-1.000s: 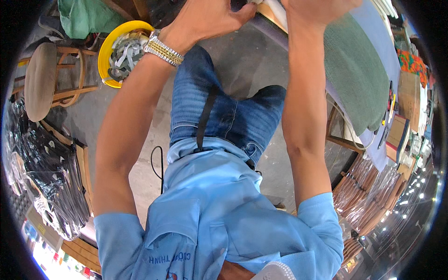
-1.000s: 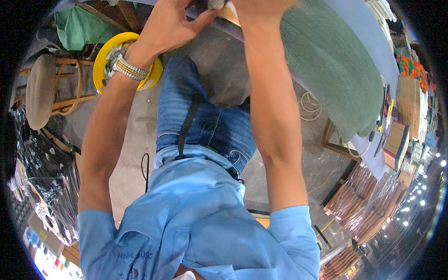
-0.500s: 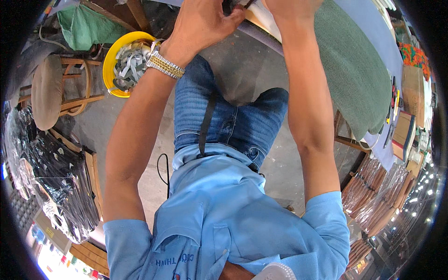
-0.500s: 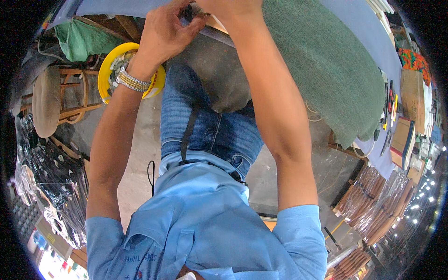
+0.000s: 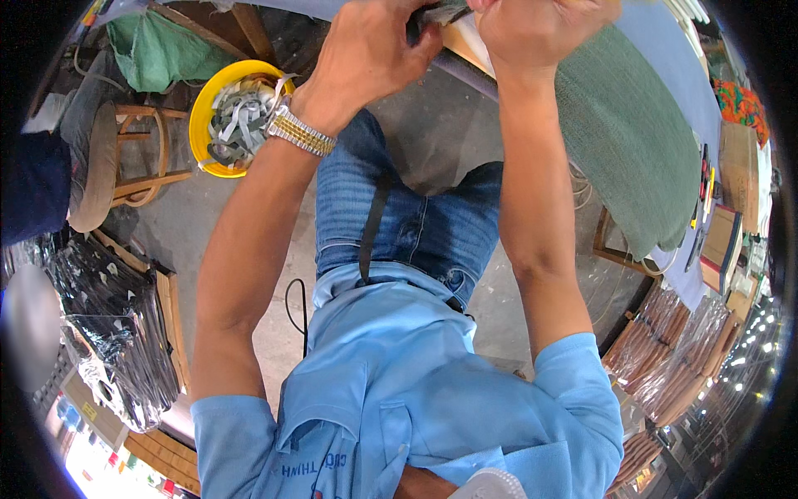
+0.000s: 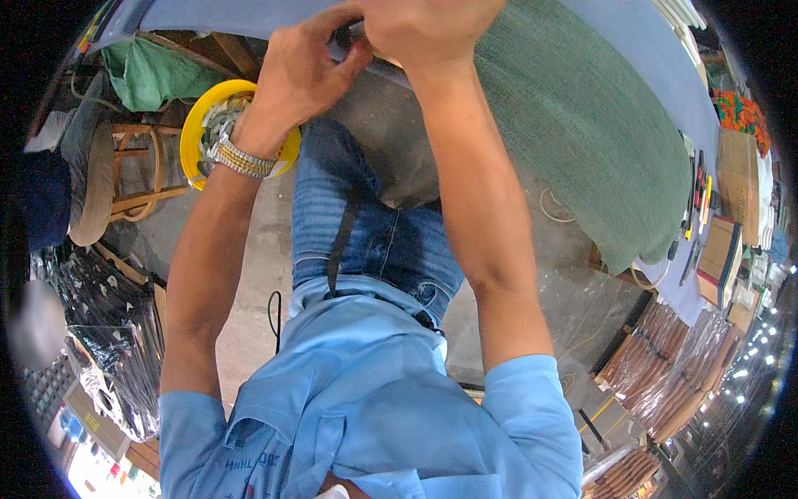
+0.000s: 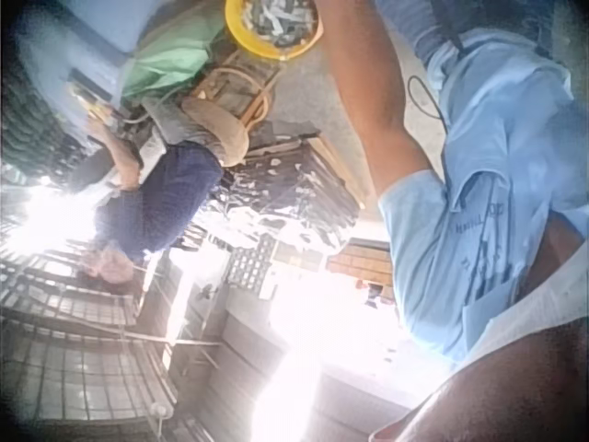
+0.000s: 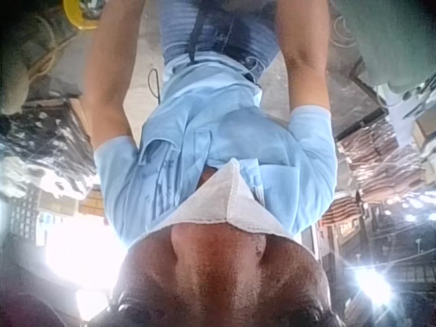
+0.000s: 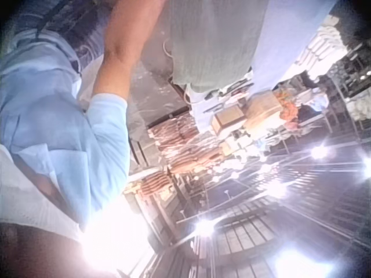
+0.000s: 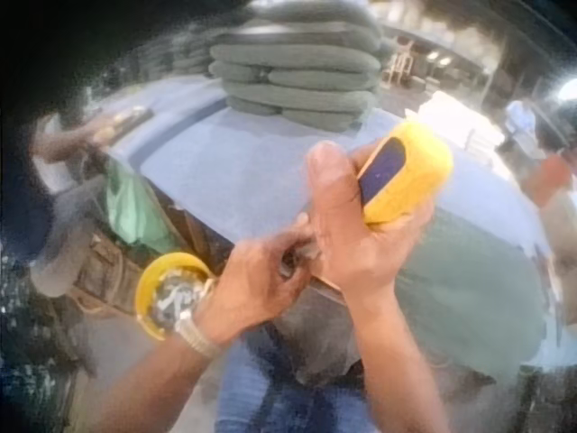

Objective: The person assembles green fabric cushions by inserting white foam inserts, folding and tucking the fabric edges, and securing seams with a staple gun. The person also uses a utility knife to trim excess fabric and stacks the finished cushions on the table.

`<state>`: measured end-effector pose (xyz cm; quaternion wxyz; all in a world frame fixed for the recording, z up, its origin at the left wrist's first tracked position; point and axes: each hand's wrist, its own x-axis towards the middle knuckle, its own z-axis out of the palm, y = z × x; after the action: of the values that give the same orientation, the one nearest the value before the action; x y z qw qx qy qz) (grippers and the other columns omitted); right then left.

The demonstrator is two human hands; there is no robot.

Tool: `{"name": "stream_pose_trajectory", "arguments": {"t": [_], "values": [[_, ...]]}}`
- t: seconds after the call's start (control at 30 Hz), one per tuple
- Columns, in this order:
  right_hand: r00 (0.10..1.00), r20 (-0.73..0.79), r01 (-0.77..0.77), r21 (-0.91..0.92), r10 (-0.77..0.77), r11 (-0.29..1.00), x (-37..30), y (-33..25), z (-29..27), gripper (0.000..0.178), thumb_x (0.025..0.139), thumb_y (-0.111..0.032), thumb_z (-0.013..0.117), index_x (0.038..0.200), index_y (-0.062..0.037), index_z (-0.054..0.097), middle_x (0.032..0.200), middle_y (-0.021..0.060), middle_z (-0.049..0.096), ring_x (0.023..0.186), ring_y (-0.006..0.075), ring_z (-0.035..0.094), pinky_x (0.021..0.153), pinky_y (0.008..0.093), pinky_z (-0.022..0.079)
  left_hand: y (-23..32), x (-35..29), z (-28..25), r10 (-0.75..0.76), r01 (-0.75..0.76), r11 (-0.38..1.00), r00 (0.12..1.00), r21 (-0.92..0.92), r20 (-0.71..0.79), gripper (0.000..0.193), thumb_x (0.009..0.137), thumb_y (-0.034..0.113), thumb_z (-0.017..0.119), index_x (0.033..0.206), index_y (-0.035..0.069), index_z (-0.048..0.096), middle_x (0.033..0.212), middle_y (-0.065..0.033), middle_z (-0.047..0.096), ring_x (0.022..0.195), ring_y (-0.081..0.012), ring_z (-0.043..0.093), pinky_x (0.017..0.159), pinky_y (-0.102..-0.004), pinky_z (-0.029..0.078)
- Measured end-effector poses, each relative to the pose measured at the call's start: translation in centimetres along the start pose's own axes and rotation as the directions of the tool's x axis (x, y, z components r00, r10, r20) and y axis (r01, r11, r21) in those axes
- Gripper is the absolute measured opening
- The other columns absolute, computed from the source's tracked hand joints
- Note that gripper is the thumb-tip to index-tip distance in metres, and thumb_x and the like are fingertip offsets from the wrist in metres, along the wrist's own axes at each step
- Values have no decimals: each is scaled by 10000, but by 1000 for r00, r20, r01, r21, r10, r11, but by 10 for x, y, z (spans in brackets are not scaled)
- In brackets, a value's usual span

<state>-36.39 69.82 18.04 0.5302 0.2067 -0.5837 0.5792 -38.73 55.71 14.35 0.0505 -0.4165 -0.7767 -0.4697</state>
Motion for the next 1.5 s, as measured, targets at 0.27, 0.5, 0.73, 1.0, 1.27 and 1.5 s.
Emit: {"name": "stream_pose_trajectory", "arguments": {"t": [0.27, 0.5, 0.73, 1.0, 1.27, 1.5], "values": [[989, -88, -133, -121, 123, 984, 6, 8, 10, 198, 884, -83, 813, 799, -41, 639, 670, -43, 576, 582, 47, 519, 525, 233, 427, -14, -3, 11, -42, 43, 991, 999, 126, -9, 288, 816, 183, 775, 1071, 61, 726, 894, -190, 708, 720, -356, 689, 663, -414, 542], [978, -79, -200, -122, 192, 972, 8, 12, 6, 252, 879, -175, 837, 808, -28, 644, 686, -27, 593, 622, 66, 521, 558, 252, 446, -4, 5, 13, -58, 63, 990, 997, 125, -46, 375, 806, 154, 734, 1170, 64, 720, 923, -185, 743, 741, -386, 709, 688, -419, 575], [985, -41, -172, -95, 168, 981, 10, 5, 0, 288, 885, -189, 836, 770, -30, 626, 646, -15, 568, 593, 70, 503, 537, 255, 439, 0, 6, 9, -134, 130, 979, 991, 155, 19, 312, 814, 151, 739, 1113, 65, 714, 841, -208, 719, 674, -375, 699, 626, -419, 550], [997, -46, -69, -226, 60, 972, 19, 13, 16, 348, 783, -375, 895, 887, -79, 745, 711, 62, 699, 572, 186, 642, 558, 324, 509, -3, 5, 9, -179, 173, 977, 983, 125, 39, 267, 802, 123, 742, 1056, 46, 710, 786, -194, 704, 636, -371, 683, 604, -421, 533], [961, -6, -270, -241, 277, 932, 21, 10, 16, 346, 807, -350, 879, 802, -58, 695, 642, 52, 652, 549, 155, 605, 553, 313, 496, -4, 6, 14, -78, 85, 986, 995, 143, -54, 287, 808, 124, 721, 1088, 61, 722, 767, -211, 690, 658, -396, 676, 611, -456, 532], [874, -22, -485, 43, 486, 873, 22, 2, 8, 291, 905, -162, 788, 705, -55, 606, 576, -35, 553, 516, 52, 513, 470, 245, 407, -2, 15, 2, -35, 32, 987, 999, 154, 15, 272, 797, 127, 780, 1048, 40, 719, 802, -214, 718, 714, -400, 701, 646, -448, 562]]}}
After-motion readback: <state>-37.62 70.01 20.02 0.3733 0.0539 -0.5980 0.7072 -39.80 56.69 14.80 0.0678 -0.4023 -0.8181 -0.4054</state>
